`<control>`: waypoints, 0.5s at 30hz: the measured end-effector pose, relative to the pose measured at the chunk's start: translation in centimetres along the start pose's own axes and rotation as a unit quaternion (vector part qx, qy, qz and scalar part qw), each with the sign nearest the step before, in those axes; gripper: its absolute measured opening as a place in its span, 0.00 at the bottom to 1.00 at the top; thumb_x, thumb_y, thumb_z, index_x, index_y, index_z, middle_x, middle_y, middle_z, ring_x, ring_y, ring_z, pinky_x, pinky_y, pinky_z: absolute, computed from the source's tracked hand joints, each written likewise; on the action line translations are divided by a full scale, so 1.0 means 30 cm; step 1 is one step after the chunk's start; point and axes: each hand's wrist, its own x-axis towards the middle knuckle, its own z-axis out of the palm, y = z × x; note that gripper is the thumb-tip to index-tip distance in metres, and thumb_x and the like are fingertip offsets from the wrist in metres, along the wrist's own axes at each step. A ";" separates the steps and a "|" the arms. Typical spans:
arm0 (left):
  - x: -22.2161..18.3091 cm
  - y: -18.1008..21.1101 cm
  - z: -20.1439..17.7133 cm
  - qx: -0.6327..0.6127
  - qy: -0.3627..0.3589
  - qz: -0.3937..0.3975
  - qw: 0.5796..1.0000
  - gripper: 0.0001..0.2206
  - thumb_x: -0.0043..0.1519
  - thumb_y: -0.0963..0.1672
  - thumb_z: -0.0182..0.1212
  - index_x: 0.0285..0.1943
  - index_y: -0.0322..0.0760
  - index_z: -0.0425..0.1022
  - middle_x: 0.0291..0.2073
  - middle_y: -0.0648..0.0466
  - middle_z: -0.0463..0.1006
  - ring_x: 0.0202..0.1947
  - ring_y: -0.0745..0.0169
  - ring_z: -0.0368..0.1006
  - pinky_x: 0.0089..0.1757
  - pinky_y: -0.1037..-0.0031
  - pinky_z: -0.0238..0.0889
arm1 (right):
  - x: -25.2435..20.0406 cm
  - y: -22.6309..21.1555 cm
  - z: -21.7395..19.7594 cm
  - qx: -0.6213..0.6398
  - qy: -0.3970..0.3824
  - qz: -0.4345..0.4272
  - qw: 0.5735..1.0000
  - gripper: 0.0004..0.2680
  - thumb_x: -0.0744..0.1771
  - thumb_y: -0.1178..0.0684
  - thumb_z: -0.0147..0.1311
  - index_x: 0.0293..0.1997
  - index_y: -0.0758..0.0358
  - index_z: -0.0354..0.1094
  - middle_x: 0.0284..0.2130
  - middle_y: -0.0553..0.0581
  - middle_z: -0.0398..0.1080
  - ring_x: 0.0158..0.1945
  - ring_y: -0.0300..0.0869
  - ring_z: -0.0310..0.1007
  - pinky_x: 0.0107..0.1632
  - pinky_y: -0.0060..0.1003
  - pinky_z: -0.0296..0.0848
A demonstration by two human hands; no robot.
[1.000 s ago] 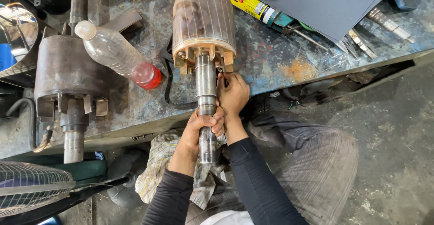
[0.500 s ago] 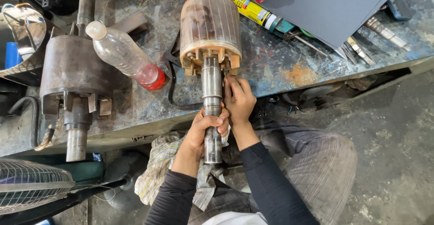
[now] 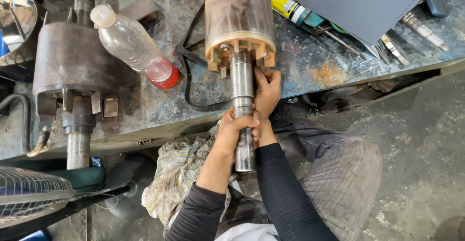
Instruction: Cleaning a motor shaft and rotor by wiping it with a cloth and applying liquid from a bottle.
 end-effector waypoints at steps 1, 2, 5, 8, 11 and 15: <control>0.005 -0.020 -0.013 -0.004 0.002 0.000 1.000 0.18 0.50 0.33 0.64 0.49 0.29 0.70 0.20 0.44 0.70 0.14 0.54 0.69 0.17 0.64 0.65 | -0.005 0.079 -0.024 -0.004 -0.003 0.000 1.000 0.10 0.69 0.44 0.62 0.41 0.57 0.68 0.34 0.58 0.70 0.43 0.51 0.70 0.57 0.45 0.69; 0.022 -0.036 -0.019 0.012 0.011 0.004 1.000 0.17 0.49 0.32 0.64 0.47 0.29 0.71 0.21 0.45 0.71 0.15 0.56 0.70 0.19 0.65 0.67 | 0.006 0.152 -0.042 -0.093 -0.032 -0.073 0.992 0.09 0.70 0.43 0.59 0.47 0.54 0.69 0.38 0.56 0.66 0.46 0.54 0.69 0.59 0.38 0.63; 0.027 -0.044 0.001 0.034 0.019 0.011 0.999 0.17 0.47 0.32 0.63 0.46 0.29 0.70 0.23 0.44 0.74 0.15 0.57 0.72 0.20 0.66 0.69 | 0.013 0.120 -0.073 -0.192 -0.064 -0.078 0.976 0.09 0.72 0.42 0.54 0.47 0.55 0.67 0.38 0.56 0.66 0.47 0.53 0.68 0.60 0.35 0.57; 0.030 -0.044 0.016 0.046 0.019 0.015 0.999 0.18 0.46 0.32 0.63 0.46 0.28 0.68 0.23 0.44 0.75 0.15 0.57 0.72 0.19 0.66 0.70 | 0.006 0.026 -0.074 -0.233 -0.071 -0.018 0.970 0.11 0.71 0.43 0.52 0.40 0.58 0.62 0.34 0.55 0.66 0.44 0.49 0.66 0.58 0.39 0.56; 0.033 -0.036 0.027 0.051 0.020 0.018 0.998 0.18 0.46 0.31 0.62 0.45 0.28 0.68 0.22 0.43 0.75 0.15 0.57 0.73 0.19 0.66 0.70 | 0.034 0.058 -0.084 -0.332 -0.114 -0.090 0.932 0.11 0.71 0.44 0.51 0.36 0.56 0.57 0.31 0.49 0.59 0.43 0.44 0.62 0.55 0.40 0.52; 0.035 -0.048 0.009 0.049 0.030 0.024 0.998 0.20 0.46 0.31 0.62 0.47 0.27 0.67 0.23 0.43 0.74 0.14 0.56 0.72 0.18 0.65 0.70 | 0.059 0.161 -0.084 -0.399 -0.147 -0.227 0.876 0.12 0.73 0.47 0.54 0.33 0.55 0.58 0.28 0.47 0.60 0.39 0.40 0.62 0.50 0.39 0.51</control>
